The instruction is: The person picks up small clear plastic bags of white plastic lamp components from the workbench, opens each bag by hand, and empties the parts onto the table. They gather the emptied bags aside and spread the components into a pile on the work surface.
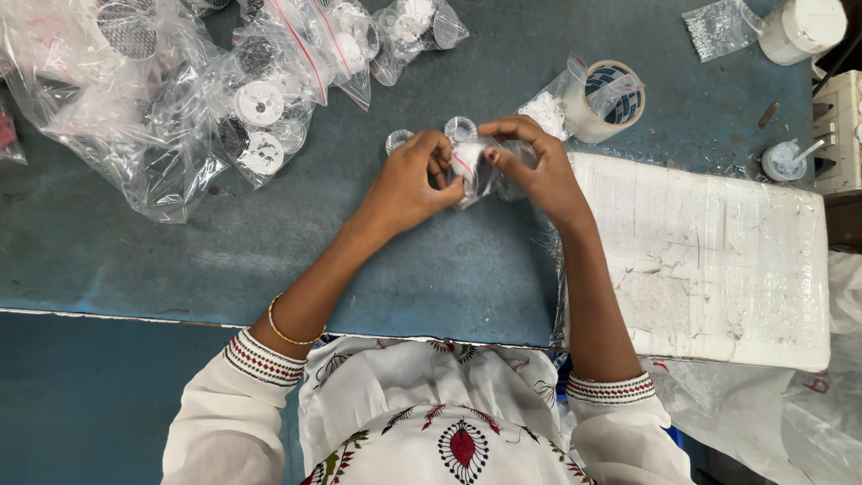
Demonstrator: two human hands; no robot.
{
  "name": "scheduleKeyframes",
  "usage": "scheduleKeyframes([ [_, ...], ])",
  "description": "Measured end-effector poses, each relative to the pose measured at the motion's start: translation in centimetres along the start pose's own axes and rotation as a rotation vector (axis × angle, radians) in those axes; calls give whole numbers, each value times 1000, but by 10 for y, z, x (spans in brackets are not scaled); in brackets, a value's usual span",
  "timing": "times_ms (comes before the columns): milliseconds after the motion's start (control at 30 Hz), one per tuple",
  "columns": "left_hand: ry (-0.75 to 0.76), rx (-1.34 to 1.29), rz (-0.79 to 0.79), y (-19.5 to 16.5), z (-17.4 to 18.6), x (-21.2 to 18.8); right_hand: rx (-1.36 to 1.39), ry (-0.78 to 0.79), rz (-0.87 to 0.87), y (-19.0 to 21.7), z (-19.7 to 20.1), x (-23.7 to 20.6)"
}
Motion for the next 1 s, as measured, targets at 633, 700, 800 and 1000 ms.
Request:
scheduleKeyframes([
  [633,0,62,81,5,3,-1,143,-80,-162,-32,12,1],
  [700,-43,65,78,4,6,0,228,-56,-177,-32,7,-1],
  [800,-79,80,102,-1,11,1,369,-79,-222,-39,8,-3],
  [1000,-11,223,-148,-35,8,-4,1129,-47,-462,-66,18,-6],
])
Point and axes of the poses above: each hand's wrist, its own x-axis towards the middle knuckle, its own z-axis out of the back of the hand, y = z × x, the point moved 4 cm from there along x, towards the middle knuckle, and after that the axes turned 4 degrees about -x, right-handed, at the moved point
